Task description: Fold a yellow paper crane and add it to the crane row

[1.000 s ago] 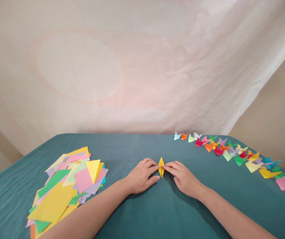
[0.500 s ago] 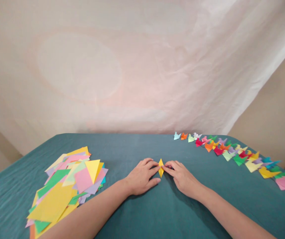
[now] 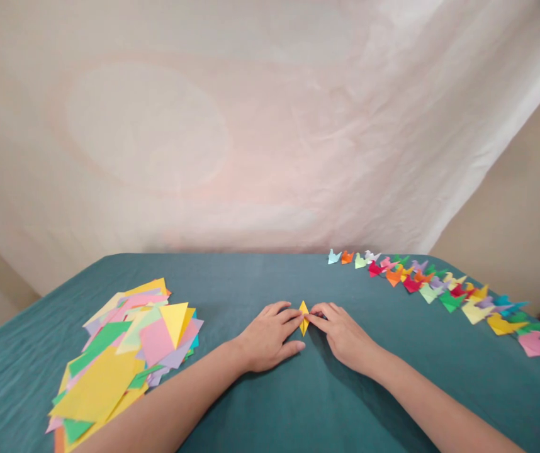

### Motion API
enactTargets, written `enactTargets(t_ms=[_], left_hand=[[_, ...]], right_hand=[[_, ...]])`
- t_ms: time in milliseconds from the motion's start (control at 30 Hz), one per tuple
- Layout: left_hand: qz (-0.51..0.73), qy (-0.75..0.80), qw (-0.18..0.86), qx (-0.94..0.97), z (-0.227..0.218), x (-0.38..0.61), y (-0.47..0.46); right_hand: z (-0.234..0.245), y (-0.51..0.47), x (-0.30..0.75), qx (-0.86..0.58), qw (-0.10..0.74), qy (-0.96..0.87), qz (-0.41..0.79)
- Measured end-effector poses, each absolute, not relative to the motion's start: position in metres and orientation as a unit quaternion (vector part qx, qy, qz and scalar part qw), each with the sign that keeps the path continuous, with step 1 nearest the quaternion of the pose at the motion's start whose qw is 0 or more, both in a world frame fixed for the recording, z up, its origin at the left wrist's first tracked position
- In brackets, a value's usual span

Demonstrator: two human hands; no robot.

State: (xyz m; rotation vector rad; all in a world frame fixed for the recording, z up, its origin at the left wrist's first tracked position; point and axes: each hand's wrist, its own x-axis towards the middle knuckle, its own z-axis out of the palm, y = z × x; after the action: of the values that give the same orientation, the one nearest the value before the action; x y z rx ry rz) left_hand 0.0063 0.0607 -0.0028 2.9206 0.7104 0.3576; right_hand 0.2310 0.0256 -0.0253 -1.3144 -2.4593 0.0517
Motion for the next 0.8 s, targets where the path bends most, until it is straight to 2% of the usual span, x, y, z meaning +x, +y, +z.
enactTargets(t_ms=[233,600,800], left_hand=[[0.120,0.225,0.052,0.966,-0.0019,0.0067,0.0600],[0.133,0.207,0.036,0.969,-0.0019,0.0062,0.0608],[0.134,0.204,0.040,0.969,-0.0020,0.0046,0.0609]], right_hand=[[-0.0276,0.0261,0.2317,-0.453,0.186,-0.872,0.005],[-0.0330,0.0245,0.2336,-0.464,0.294,-0.835,0.015],[-0.0334,0.0243,0.2342,-0.453,0.294,-0.841,-0.003]])
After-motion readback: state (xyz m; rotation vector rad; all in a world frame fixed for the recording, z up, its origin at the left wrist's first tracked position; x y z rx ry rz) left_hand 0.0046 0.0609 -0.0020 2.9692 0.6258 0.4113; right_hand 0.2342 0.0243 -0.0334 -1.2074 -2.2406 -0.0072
